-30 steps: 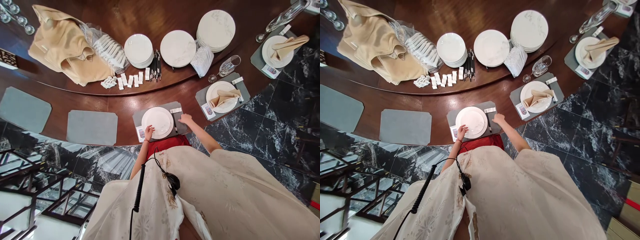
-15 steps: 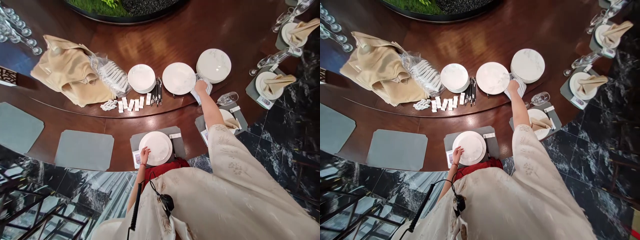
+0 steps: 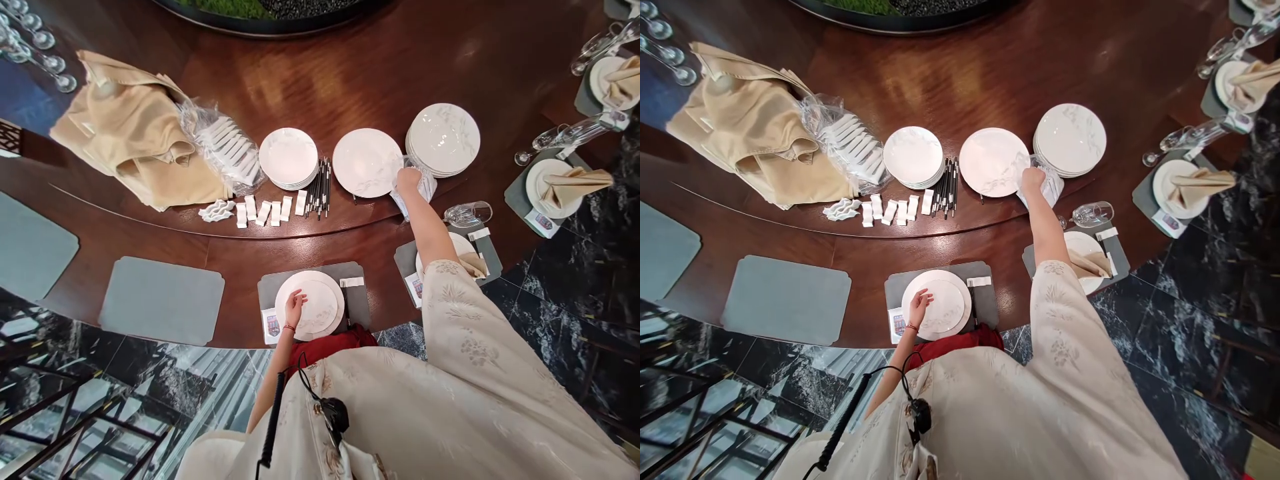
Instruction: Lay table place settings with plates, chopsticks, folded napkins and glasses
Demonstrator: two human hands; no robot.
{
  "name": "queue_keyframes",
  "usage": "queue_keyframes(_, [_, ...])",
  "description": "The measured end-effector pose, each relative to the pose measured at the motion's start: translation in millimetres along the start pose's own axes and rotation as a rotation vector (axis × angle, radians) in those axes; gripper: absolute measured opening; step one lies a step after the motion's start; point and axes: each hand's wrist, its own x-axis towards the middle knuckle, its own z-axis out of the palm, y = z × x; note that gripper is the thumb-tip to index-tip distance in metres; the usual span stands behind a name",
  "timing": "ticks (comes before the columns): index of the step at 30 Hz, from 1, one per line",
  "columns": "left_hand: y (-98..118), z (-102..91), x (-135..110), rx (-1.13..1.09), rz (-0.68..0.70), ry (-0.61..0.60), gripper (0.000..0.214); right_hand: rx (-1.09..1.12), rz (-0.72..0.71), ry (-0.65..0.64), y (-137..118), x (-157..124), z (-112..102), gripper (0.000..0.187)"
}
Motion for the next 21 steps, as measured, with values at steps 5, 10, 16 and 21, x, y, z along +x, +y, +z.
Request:
queue_keyframes(5, [-1,-13.2,-5,0.015,-0.052,0.034,0.045,-0.153,0.043,-0.087,-7,-2,-4,0.034])
queue_keyframes(10, [1,-19.8,-5,-0.004,-0.051,0.076,0.042,-0.178,-0.010,-0.101,-9,-3,-8,0.038])
queue_keyframes(16, [2,-13.1,-5,0.001,-0.045,0.059,0.045,-0.138,0.002,-0.063,-12,-8,-15,0.042])
queue_keyframes(21, [4,-6.7,-3,0.019,-0.048,0.030,0.047,-0.017,0.012,0.061,-17,-8,-32,0.045])
